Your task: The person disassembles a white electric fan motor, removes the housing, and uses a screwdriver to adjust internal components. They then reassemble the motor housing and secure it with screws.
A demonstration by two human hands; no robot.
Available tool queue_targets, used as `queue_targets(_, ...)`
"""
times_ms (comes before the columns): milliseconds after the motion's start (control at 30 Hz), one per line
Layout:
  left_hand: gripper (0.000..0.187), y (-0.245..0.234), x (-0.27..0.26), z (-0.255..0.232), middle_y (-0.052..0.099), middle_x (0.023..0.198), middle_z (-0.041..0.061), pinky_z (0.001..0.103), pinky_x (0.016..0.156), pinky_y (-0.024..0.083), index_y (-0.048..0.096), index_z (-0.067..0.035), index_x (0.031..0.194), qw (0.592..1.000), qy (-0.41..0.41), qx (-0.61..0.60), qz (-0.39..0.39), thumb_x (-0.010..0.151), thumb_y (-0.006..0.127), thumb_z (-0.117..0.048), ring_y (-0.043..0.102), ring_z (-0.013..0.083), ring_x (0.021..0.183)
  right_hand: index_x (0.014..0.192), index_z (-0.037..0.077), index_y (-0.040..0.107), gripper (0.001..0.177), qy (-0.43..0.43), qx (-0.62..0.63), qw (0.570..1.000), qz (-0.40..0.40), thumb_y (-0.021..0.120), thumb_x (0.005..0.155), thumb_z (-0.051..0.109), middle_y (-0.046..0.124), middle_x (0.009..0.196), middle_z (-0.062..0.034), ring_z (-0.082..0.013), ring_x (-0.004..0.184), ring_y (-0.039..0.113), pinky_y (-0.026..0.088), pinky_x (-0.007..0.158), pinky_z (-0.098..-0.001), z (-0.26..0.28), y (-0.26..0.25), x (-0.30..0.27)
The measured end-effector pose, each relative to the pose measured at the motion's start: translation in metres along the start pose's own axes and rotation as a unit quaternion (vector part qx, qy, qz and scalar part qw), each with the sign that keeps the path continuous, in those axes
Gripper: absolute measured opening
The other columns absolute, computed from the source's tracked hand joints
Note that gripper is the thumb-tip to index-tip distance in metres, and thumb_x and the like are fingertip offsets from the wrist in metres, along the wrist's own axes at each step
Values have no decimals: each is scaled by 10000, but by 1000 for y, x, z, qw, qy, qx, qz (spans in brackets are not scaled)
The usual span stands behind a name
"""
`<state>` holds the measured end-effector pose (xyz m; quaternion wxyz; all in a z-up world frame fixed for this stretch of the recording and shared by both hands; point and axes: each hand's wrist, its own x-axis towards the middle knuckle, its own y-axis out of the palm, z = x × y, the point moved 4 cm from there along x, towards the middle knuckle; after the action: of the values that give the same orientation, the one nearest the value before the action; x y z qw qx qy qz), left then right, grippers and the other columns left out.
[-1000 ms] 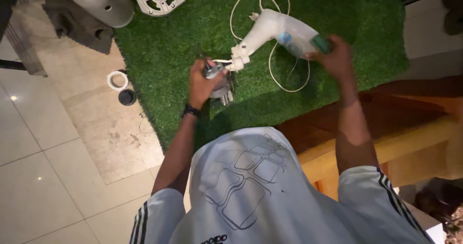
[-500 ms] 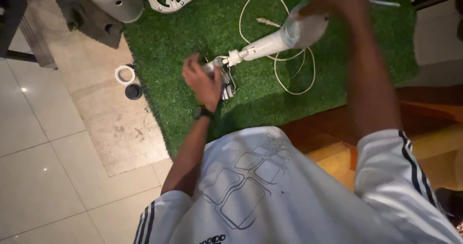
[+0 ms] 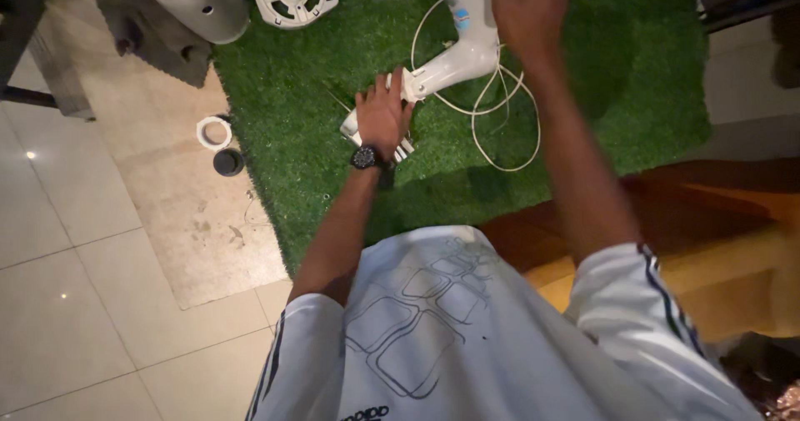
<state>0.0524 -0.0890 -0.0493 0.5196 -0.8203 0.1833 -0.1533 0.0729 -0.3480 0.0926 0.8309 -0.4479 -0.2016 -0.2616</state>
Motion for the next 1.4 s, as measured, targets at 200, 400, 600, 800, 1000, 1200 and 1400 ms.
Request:
queue_targets(200,832,-4,-1,-2,549,1382,190,528,980,426,419,-145,1505,1000,-15,-14,12,824,829,-391,613,367,1159,1107,82,714,156,168,69,964,196,708,1117,237,767,937,-123,-208,715,691,529,585,-323,35,-32,-66)
queue_targets(400,957,-4,2,-5,553,1363,181,536,990,422,421,-147,1499,999,-45,-1,32,713,887,-431,609,365,1173,1253,27,429,337,153,165,972,66,708,1104,144,612,1047,-145,-170,818,668,601,606,-282,52,-50,-119)
queue_targets(600,907,3,7,-1,580,1351,187,530,999,432,449,-146,1481,998,-58,-2,19,738,886,-428,624,367,1165,1252,39,362,351,136,228,964,4,661,1082,108,592,948,-134,-158,703,621,524,520,-268,44,-2,-170)
queue_targets(800,881,2,10,2,579,1358,198,527,998,439,456,-144,1475,998,-55,-1,12,756,869,-439,632,365,1153,1215,69,409,289,93,159,982,51,670,1099,111,639,906,-97,-154,716,638,536,580,-278,30,12,-154)
queue_targets(1000,894,-3,7,-6,566,1359,203,543,989,434,442,-131,1476,997,-59,22,35,758,850,-472,621,368,1154,1247,37,322,412,269,250,930,-29,663,1037,134,592,972,-85,-140,738,663,580,564,-276,37,-16,-165)
queue_targets(1200,844,-2,11,-4,576,1340,197,545,994,434,467,-131,1448,997,-54,29,37,765,839,-461,616,374,1161,1210,38,402,300,196,220,952,76,645,1062,133,664,898,-71,-129,710,680,562,543,-246,23,27,-164)
queue_targets(1400,826,-2,9,-5,583,1323,200,539,1031,423,471,-110,1460,998,-51,7,32,801,829,-457,612,378,1164,1239,20,376,346,72,230,966,-89,665,1055,71,576,930,-152,-158,709,602,488,578,-278,29,-1,-165)
